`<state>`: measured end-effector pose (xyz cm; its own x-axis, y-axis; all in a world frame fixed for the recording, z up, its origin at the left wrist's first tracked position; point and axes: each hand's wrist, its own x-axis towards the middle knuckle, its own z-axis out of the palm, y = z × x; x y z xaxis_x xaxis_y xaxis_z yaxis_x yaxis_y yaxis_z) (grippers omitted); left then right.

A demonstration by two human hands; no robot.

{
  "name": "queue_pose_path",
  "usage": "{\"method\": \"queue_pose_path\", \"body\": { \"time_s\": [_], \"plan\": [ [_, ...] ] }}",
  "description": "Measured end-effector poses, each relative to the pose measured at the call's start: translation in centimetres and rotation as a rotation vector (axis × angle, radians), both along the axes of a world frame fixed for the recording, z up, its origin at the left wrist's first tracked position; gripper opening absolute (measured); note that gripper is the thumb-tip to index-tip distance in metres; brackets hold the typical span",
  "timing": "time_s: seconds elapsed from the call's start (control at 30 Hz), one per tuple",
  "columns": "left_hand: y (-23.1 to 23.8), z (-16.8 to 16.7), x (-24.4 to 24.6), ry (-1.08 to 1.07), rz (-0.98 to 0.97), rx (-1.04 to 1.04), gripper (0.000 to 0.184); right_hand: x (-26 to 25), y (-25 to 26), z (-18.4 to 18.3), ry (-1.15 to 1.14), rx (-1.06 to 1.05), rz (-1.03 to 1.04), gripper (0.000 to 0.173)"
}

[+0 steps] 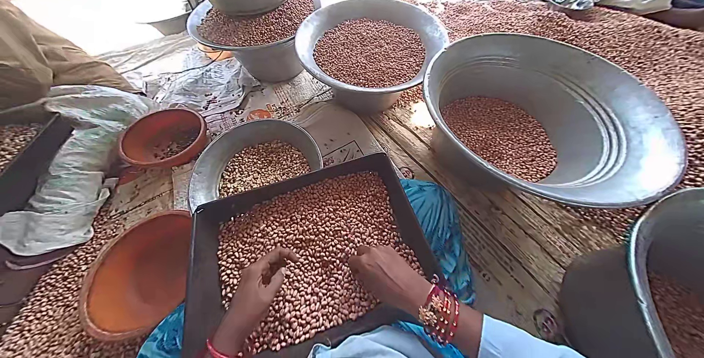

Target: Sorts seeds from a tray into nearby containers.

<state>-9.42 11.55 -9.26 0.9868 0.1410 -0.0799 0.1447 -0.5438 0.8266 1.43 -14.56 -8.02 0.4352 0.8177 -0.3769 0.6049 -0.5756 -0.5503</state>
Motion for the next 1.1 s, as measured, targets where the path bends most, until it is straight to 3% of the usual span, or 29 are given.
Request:
{"method": "queue_pose_path", "body": {
  "time_s": [0.17, 0.3, 0.43, 0.53, 0.6, 0.7, 0.8, 0.97, 1.03, 1.1],
  "plan": [
    [-4.2, -1.2, -1.7, -0.049, -0.188, 0.469, 0.017, -0.2, 0.6, 0.4, -0.034, -0.071, 0.029, 0.02],
    [-5.5, -1.0, -1.7, -0.012, -0.202, 0.572, 0.013, -1.0, 0.8, 0.5, -0.073, -0.108, -0.007, 0.02],
    [-4.6, 0.8, -0.1, 0.163, -0.28, 0.546, 0.014, -1.5, 1.0, 0.7, -0.104, -0.131, -0.017, 0.022],
    [-1.5, 2.9, 2.5, -0.23, -0.044, 0.66, 0.013, -1.5, 1.0, 1.2, -0.087, -0.161, -0.017, 0.023],
    [0.6, 4.8, 4.8, -0.448, 0.158, 0.776, 0.024, -1.5, 0.9, 1.0, -0.08, -0.165, -0.021, 0.022],
    [1.5, 5.3, 6.9, -0.517, 0.209, 0.77, 0.023, -1.3, 0.9, 0.7, -0.038, -0.168, -0.03, 0.02],
    [0.1, 2.5, 7.8, -0.425, 0.107, 0.775, 0.013, -0.9, 0.6, 0.8, 0.016, -0.18, -0.009, 0.021],
    [-0.3, -0.6, 8.3, -0.246, 0.051, 0.762, 0.015, 0.8, 0.0, 1.8, 0.121, -0.241, 0.099, 0.019],
    [0.3, -0.5, 8.3, -0.286, 0.071, 0.684, 0.012, 2.3, 0.4, 2.6, 0.112, -0.267, 0.145, 0.018],
    [0.7, 0.7, 8.0, -0.232, 0.144, 0.506, 0.013, 4.0, 1.2, 4.4, 0.036, -0.147, 0.1, 0.017]
  ]
}}
